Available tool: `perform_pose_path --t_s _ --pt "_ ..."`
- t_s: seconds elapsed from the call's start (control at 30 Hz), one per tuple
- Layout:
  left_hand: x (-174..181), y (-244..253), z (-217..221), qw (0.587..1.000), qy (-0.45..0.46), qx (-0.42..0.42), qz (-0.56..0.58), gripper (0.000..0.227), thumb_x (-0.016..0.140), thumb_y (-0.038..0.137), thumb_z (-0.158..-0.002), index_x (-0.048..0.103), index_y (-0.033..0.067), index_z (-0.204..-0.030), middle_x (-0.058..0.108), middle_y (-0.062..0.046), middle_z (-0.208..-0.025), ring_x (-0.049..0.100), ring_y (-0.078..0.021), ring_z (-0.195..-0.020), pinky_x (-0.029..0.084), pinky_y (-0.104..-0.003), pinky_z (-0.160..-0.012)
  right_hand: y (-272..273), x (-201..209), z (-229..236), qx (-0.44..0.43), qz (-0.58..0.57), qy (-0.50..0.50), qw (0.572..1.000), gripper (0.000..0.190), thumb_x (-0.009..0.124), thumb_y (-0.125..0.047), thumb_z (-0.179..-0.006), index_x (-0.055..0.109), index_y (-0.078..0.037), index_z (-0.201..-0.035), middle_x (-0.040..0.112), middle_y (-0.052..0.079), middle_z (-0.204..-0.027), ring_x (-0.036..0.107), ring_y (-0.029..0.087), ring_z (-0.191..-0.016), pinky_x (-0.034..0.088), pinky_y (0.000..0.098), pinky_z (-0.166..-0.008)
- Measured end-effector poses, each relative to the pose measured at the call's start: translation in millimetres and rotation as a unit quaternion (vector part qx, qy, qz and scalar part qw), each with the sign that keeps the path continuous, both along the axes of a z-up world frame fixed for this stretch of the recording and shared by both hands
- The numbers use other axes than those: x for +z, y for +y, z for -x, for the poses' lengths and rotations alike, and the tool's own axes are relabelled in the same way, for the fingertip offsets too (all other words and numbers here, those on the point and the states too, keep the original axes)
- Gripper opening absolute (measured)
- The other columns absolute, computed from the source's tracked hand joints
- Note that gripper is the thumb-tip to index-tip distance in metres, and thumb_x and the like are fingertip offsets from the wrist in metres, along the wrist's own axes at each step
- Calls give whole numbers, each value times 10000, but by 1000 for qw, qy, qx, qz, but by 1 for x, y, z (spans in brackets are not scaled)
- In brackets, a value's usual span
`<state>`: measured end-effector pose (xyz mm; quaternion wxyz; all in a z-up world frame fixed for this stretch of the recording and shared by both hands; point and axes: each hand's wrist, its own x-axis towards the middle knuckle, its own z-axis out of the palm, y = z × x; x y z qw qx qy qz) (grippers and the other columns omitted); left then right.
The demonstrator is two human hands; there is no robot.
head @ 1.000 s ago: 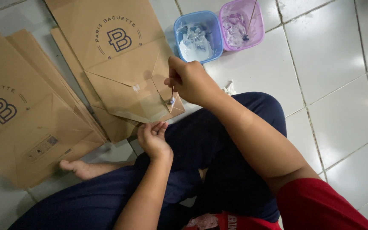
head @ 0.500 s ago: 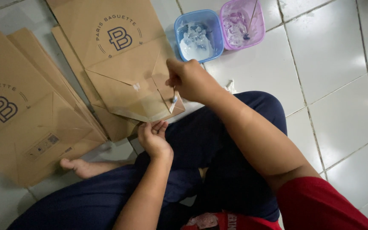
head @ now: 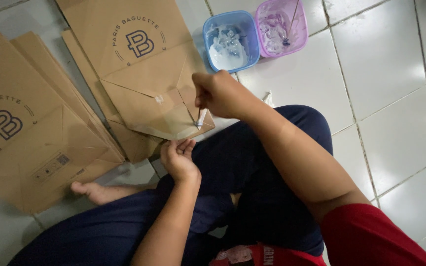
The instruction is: The person applies glue using a thin stick to the bottom flaps of paper bags while sitting on the floor, pressing the flaps down to secure them.
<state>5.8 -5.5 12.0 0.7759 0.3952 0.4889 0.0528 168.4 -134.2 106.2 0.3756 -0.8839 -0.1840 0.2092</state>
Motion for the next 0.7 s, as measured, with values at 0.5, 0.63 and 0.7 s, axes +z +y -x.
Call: perform_pose_path --t_s 0.5,0.63,0.7 --pt "9 1 -2 1000 11 12 5 117 491 184 -998 459 85 -943 520 -99 -867 608 -236 -794 647 -389 -823 -5 1 -2 -25 -36 -41 998 142 745 1 -802 650 -83 -867 710 58 -646 736 303 -614 600 425 -625" --pt "16 1 -4 1000 18 16 7 111 492 180 -983 454 80 -954 515 -114 -875 596 -240 -800 651 -402 -830 -27 -27 -19 -24 25 -132 991 118 715 -34 -862 612 -90 -854 676 93 -640 702 390 -619 566 463 -565" --pt "11 0 -4 1000 15 21 5 116 507 183 -984 470 85 -935 534 -120 -848 615 -239 -779 655 -395 -802 -33 -32 -20 -19 38 -125 991 100 675 -6 -876 611 -79 -856 698 71 -652 721 351 -635 579 436 -580"
